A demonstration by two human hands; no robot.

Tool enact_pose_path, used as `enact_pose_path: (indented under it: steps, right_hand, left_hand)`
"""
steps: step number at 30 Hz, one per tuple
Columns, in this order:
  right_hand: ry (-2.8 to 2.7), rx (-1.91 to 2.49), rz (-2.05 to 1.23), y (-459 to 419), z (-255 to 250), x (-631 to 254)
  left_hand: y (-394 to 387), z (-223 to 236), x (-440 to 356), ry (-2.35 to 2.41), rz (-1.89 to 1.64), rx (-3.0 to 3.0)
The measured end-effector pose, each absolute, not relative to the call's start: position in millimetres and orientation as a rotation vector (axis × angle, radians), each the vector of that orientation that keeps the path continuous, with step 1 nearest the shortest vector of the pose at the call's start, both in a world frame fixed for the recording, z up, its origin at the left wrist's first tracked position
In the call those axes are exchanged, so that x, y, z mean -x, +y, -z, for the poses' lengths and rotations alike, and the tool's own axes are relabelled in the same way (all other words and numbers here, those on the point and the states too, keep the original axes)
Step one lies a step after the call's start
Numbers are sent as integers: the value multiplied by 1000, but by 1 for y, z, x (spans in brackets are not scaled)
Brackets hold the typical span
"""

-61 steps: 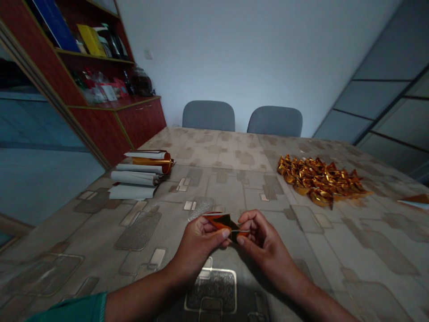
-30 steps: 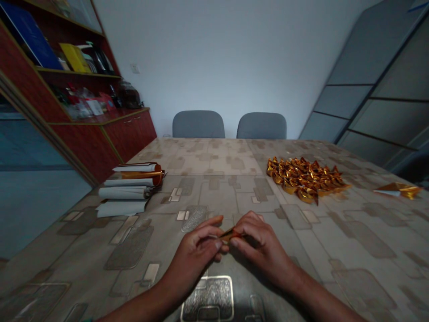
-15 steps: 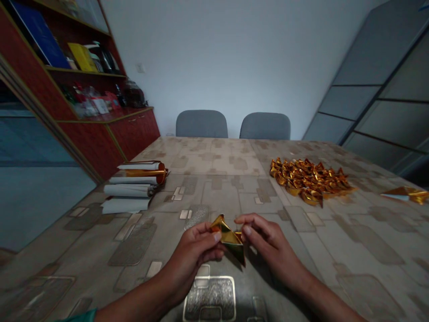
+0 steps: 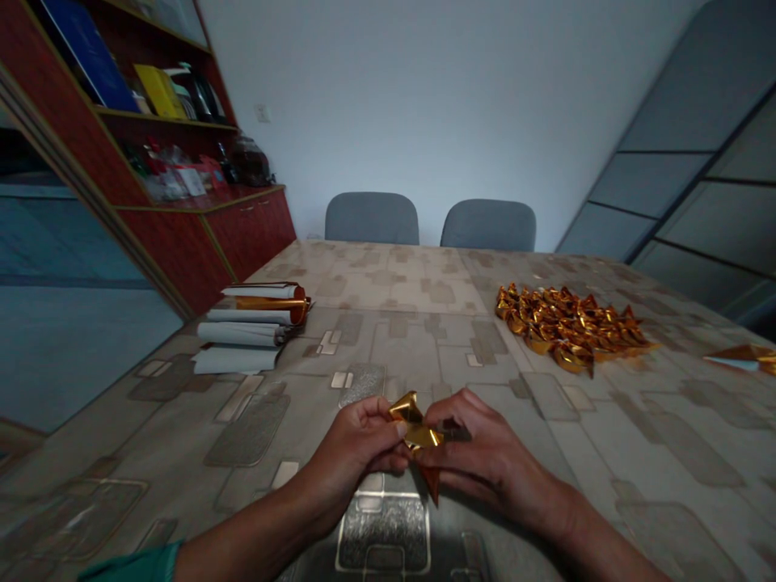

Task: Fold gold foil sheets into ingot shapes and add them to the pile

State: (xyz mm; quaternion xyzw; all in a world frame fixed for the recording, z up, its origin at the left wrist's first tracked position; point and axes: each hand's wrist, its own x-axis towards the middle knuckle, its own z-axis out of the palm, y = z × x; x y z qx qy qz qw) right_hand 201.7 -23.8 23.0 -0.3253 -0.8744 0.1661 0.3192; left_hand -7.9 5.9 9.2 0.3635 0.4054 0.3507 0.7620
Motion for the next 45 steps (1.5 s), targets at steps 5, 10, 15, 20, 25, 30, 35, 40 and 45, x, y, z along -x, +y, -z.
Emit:
enact_pose_path:
  steps: [5,10,15,20,25,30,35,40,45]
  right_hand:
    - [-2006,920,-747,-25,-20,-194]
    - [-1695,1024,-912,-22,-13,-185]
    - [-1669,1096,-929,-22,-10,-184]
    - [-1794,1057,-853,-24,-17,-188]
    - [-1944,968,-780,-23,-24,-196]
    - [-2068,914,-679,-21,-27,-202]
    - [-2162,873,-607,-20,-25,-206]
    - [-1986,905,-767,-22,-22,-198]
    - [-1754,1031,-847,-22,-18,-184]
  left_hand:
    - [5,-7,5,884,-757,-890]
    - [4,-6,5,888,-776,-895]
    - [1,-7,4,898,-792,-950]
    - [2,-10,3,914,-777,-877]
    - [6,-15,5,924,-812,-772]
    - [6,-15,6,885,-784,-800]
    - [6,-15,7,895,-773,-824]
    - [5,-14,7,902,-764,-814]
    - [3,-11,6,880,-746,-813]
